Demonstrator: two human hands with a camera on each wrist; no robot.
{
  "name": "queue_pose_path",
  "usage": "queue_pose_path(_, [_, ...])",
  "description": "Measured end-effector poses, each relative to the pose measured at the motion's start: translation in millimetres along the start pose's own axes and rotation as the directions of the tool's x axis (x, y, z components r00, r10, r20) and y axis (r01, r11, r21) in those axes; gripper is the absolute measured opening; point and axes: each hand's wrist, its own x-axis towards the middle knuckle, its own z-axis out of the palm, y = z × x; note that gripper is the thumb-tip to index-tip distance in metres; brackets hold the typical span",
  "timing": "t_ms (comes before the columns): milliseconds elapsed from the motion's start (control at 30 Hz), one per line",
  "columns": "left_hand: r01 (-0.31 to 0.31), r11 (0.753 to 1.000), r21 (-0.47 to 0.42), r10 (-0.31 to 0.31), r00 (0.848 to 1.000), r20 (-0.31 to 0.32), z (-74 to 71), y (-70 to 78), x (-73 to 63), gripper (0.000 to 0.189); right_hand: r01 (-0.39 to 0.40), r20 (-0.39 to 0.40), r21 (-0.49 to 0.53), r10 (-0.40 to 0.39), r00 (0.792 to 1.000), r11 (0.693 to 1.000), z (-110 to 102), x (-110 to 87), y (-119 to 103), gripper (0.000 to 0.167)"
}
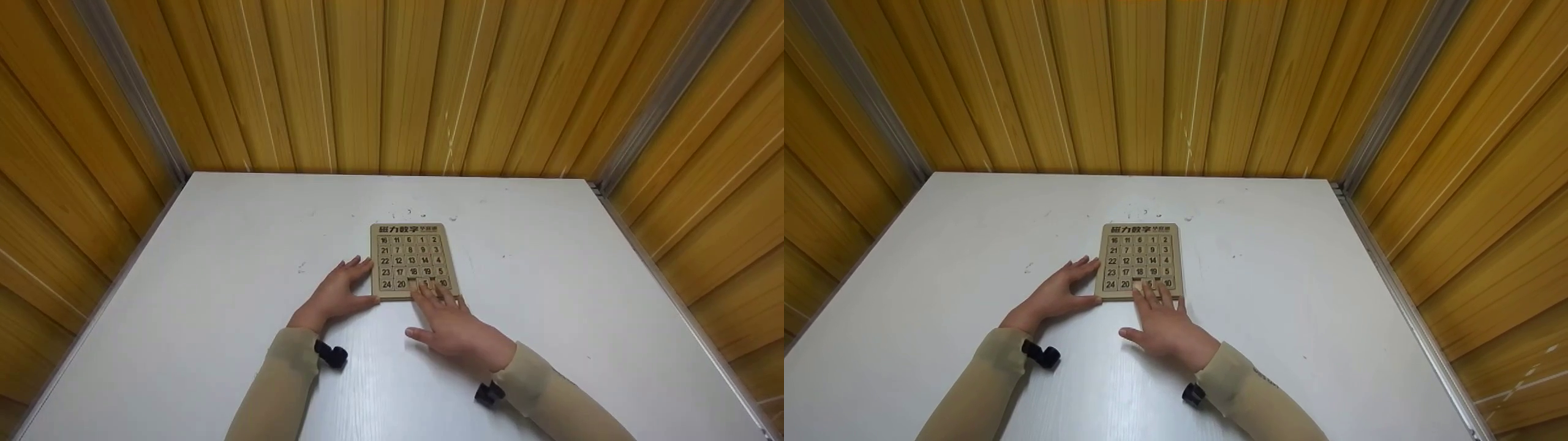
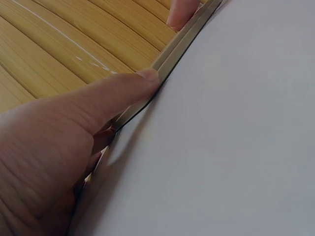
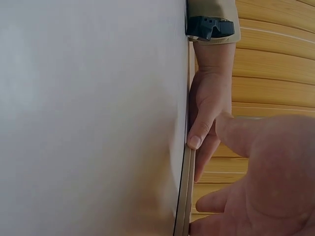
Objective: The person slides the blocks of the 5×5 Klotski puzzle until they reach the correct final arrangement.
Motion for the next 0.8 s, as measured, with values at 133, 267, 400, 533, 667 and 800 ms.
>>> queue_pose_path(133, [0.005, 1.000, -0.013, -0.005, 1.000, -0.004, -1.0, -0.2, -0.6, 0.086, -0.021, -0.002, -0.005, 0.021, 1.000, 1.000, -2.0, -2.4, 4.3, 0.087])
queue_pose_path(267, [0.004, 1.000, -0.018, -0.004, 1.000, -0.005, -1.9, -0.6, -1.2, 0.087, -0.030, 0.007, -0.001, 0.030, 1.000, 1.000, -4.1, -2.9, 4.4, 0.086])
queue_pose_path(400, [0.001, 1.000, -0.018, -0.001, 1.000, -0.005, -1.4, -1.7, -0.7, 0.088, -0.025, 0.016, 0.018, 0.024, 1.000, 1.000, -5.5, -1.5, -2.0, 0.086])
queue_pose_path(533, [0.000, 1.000, -0.007, 0.000, 1.000, -0.007, -0.8, -2.4, -0.8, 0.088, -0.001, 0.017, 0.016, 0.001, 1.000, 1.000, -4.2, 2.9, -13.0, 0.085])
queue_pose_path(667, [-0.011, 1.000, 0.004, 0.012, 1.000, -0.010, -1.0, -1.1, -1.3, 0.087, 0.033, 0.019, 0.000, -0.033, 0.999, 0.999, -1.6, 9.0, -23.4, 0.085])
queue_pose_path(800, [0.000, 1.000, -0.002, 0.000, 1.000, -0.009, -0.8, 1.1, -1.4, 0.086, 0.050, 0.025, -0.026, -0.049, 0.998, 0.998, 1.7, 14.2, -28.2, 0.087])
